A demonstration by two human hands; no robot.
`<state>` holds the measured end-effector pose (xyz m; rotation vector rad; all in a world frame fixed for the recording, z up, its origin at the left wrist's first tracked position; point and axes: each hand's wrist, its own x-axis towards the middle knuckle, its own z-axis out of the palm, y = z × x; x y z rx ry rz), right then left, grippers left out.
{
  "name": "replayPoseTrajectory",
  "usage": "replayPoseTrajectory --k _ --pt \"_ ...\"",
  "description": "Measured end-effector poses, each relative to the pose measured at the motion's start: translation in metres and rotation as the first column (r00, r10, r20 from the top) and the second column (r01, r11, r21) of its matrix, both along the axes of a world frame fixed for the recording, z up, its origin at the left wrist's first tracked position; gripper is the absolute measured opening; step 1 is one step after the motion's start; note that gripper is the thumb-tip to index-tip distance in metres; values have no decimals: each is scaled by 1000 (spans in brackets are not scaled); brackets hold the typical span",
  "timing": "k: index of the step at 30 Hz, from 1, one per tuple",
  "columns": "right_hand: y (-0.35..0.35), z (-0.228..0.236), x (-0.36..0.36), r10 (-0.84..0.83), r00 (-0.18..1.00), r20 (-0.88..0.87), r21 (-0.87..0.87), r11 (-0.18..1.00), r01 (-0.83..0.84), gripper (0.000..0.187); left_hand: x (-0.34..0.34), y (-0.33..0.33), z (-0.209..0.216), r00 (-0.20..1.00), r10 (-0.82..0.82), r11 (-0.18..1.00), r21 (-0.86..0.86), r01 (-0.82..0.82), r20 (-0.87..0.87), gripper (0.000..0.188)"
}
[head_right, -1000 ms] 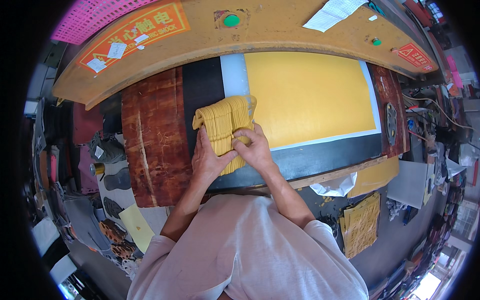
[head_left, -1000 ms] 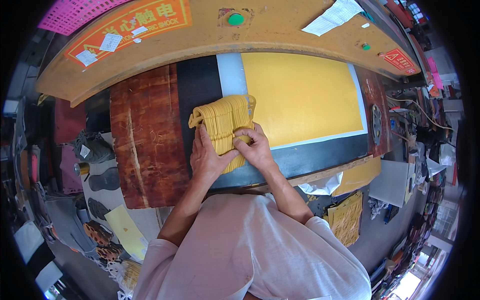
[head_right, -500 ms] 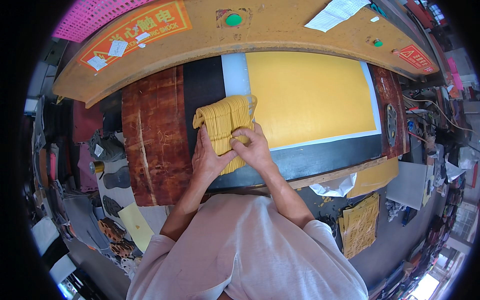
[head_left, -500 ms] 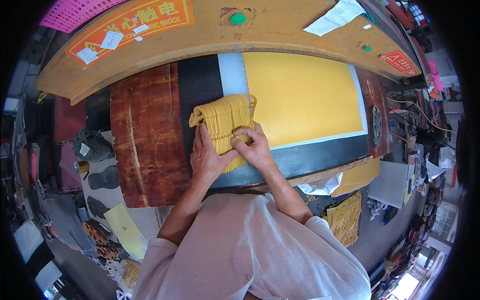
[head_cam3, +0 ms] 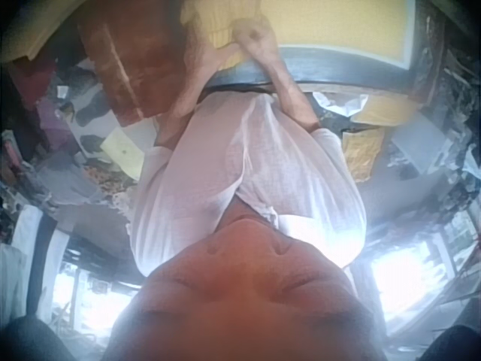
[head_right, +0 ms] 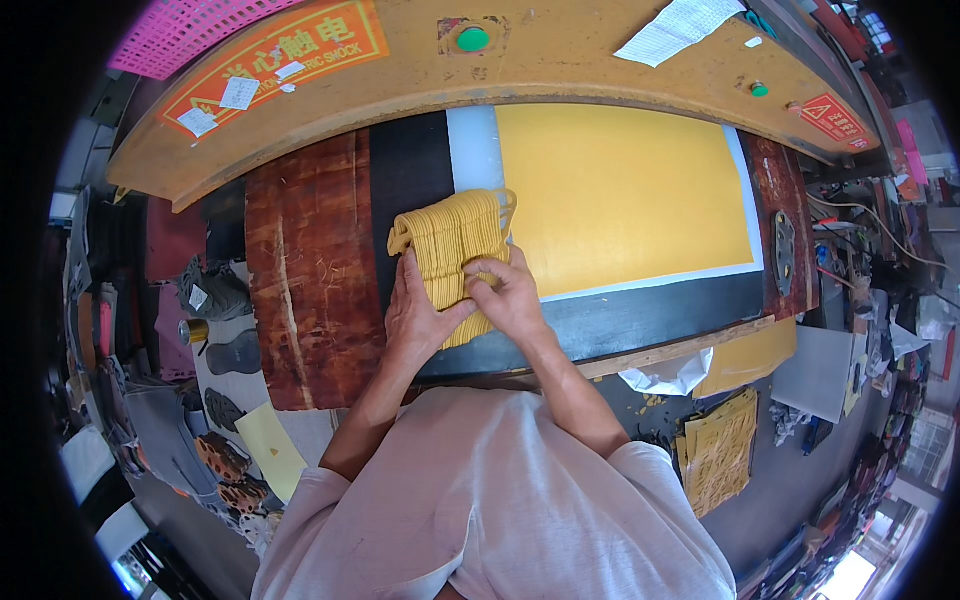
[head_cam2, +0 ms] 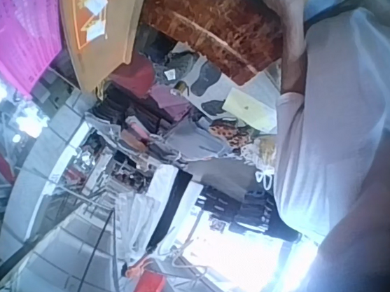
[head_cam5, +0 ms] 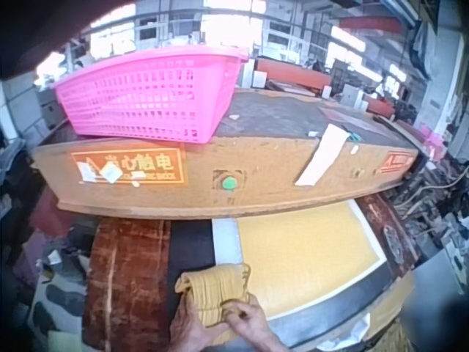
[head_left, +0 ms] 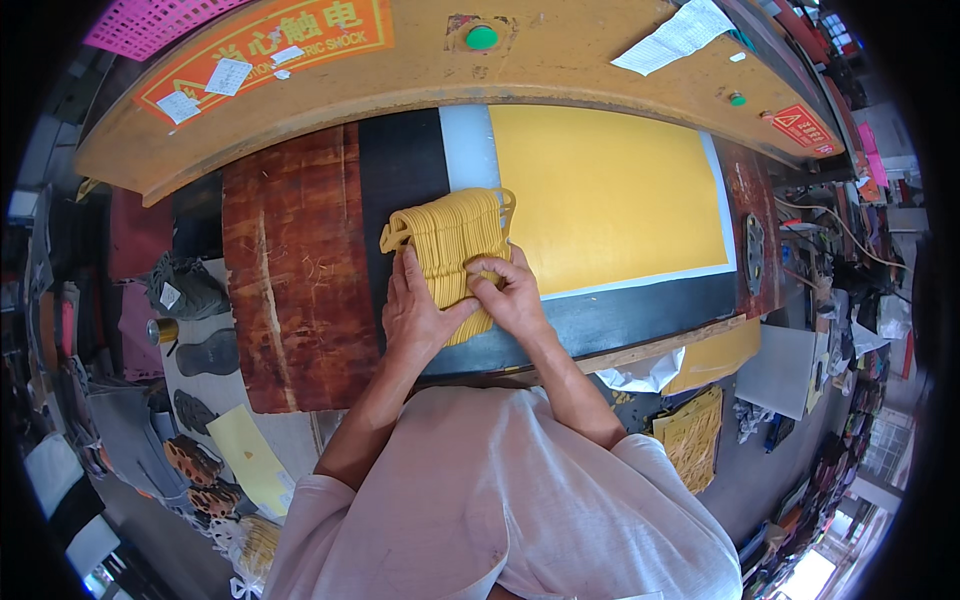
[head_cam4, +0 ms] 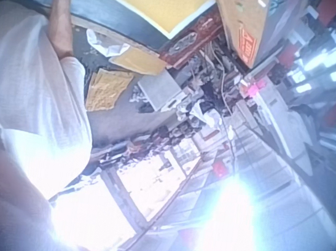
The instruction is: The person gathers small yellow cutout pieces from a workbench and places them into a white bag. They then pick up a large yellow sheet, remove remaining cutouts, and stack the cutout pieces on the bench. Finally, they use a scraper tool to clean the sheet surface.
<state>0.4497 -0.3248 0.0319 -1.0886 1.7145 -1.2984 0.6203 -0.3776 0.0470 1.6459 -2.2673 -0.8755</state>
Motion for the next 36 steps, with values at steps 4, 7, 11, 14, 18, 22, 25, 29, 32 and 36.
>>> replayPoseTrajectory --k 4,7,11,14,18,22,25,29,32,36 --pt "-1 3 -1 19 997 -75 -19 1000 -20 22 -1 1 0 1000 3 1000 -8 -3 18 137" --pt "-1 4 -1 10 999 -44 21 1000 -9 22 0 0 0 1000 -1 1000 9 1 13 135" --pt "-2 2 0 8 999 -45 27 1000 -7 21 9 -6 -1 995 -50 997 49 55 -90 127" --pt "-3 0 2 9 1000 -11 6 1000 -9 20 21 -14 -3 966 -102 990 73 122 -239 118" --pt "-3 0 2 7 999 40 25 1000 -8 18 27 -17 -4 961 -110 981 126 145 -255 109" --pt "-3 1 1 22 1000 -8 -14 1000 -22 19 26 -15 -2 961 -90 983 133 128 -262 109" --pt "-4 2 1 37 993 -112 -15 999 -39 21 25 -15 0 960 -93 981 140 133 -263 109" --pt "-4 1 2 35 997 -68 23 999 -34 23 26 -16 1 963 -86 978 163 130 -254 108" --pt "-4 -1 3 30 998 -61 22 999 -29 23 26 -15 0 966 -86 979 158 127 -246 108" --pt "-5 -2 3 31 995 -95 21 999 -29 22 26 -14 -2 960 -84 981 148 127 -266 107"
